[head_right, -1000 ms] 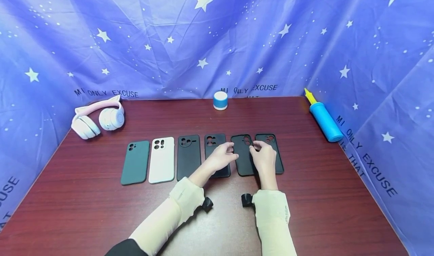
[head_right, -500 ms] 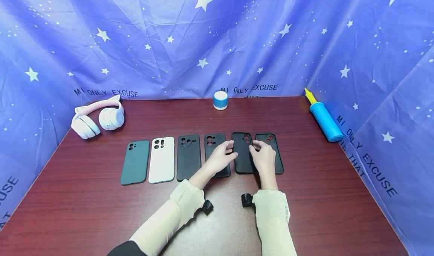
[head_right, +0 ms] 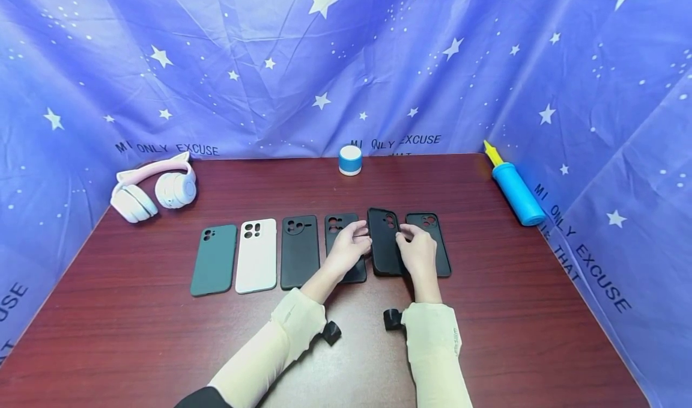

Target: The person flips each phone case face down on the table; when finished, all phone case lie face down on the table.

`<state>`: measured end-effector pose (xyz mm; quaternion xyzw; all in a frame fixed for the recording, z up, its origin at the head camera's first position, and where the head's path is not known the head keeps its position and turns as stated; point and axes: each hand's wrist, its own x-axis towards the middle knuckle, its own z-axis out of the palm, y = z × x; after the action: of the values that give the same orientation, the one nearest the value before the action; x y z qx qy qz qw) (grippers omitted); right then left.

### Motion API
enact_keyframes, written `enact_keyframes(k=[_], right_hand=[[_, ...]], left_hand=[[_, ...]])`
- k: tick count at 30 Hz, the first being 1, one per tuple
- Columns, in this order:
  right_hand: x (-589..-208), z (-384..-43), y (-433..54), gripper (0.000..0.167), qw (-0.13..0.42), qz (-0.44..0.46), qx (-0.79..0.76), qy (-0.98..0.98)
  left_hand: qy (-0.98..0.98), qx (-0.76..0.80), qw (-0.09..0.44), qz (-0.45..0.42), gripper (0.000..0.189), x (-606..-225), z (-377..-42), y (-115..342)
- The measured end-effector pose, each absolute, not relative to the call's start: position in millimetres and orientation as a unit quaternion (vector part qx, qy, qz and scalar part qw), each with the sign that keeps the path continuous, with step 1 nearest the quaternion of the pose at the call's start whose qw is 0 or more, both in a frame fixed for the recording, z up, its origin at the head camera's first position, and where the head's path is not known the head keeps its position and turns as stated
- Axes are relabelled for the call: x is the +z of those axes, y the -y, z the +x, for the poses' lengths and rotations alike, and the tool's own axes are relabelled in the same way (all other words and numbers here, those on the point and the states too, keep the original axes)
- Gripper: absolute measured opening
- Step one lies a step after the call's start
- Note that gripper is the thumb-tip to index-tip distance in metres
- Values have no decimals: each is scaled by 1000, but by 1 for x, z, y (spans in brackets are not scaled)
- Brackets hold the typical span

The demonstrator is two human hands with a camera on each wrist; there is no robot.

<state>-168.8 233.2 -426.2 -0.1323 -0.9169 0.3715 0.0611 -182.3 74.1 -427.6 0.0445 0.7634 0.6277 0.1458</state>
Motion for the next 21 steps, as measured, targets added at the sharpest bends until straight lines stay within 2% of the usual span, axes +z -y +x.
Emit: enact_keyframes(k=[8,13,21], right_hand=[[-424,-168,-230,33,83,-111,376,916],[-424,-168,-226,36,52,-86,364,926],[-421,-168,-225,47,26,-102,374,922]], left_hand=[[-715,682,153,28,53,-429,-183,-73],[-696,703,146,34,53,-429,-183,-74],[-649,746,143,36,48,-431,-184,-76]])
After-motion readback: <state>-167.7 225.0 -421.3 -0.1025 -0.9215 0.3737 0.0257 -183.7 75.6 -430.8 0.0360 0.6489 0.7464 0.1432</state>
